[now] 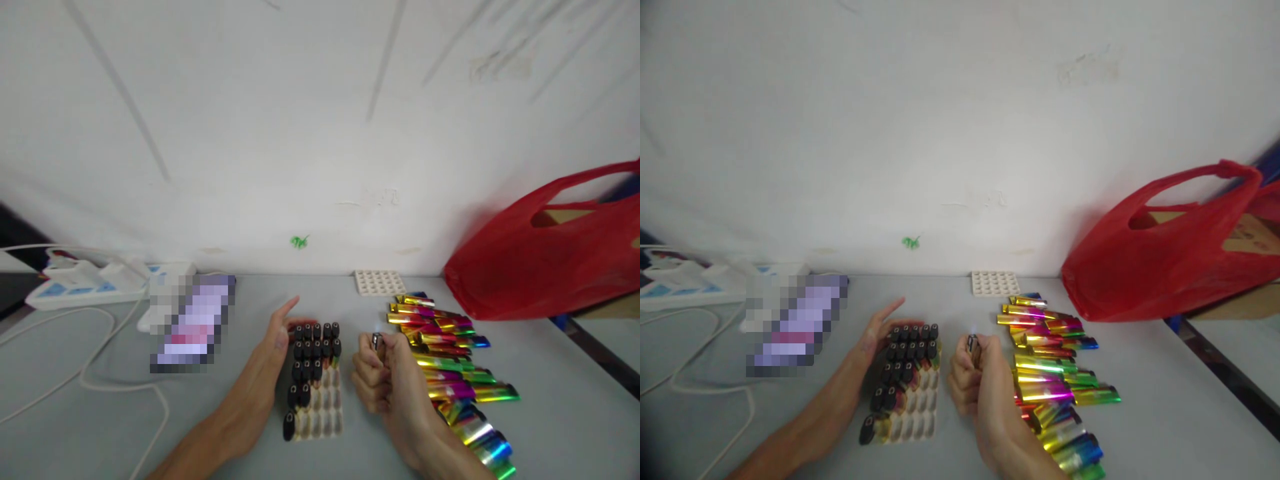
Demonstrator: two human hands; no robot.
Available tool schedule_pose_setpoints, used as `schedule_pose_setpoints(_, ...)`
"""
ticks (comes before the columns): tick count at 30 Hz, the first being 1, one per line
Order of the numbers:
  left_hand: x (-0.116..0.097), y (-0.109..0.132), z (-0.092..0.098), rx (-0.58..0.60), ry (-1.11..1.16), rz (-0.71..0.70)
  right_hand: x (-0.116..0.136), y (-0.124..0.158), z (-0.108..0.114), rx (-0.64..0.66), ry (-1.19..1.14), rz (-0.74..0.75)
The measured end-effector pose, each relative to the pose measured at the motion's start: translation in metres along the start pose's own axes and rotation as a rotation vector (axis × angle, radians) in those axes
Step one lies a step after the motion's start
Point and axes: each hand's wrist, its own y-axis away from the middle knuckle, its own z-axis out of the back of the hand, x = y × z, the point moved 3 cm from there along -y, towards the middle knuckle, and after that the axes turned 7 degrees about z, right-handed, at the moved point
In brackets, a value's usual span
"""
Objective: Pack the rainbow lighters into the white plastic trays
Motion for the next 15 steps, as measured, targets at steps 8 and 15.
schedule_pose_setpoints(8, 0.0041, -0.0003, 0.0049, 0.033, -0.005, 0.011, -0.0027, -0.0011, 0.0006, 0.003, -0.016, -0.018)
schedule_pose_setpoints(15, 0.007, -0.001, 0.0047, 0.02, -0.034, 0.021, -0.0039, -0.0036, 0.0027, 0.048, -0.056, -0.013)
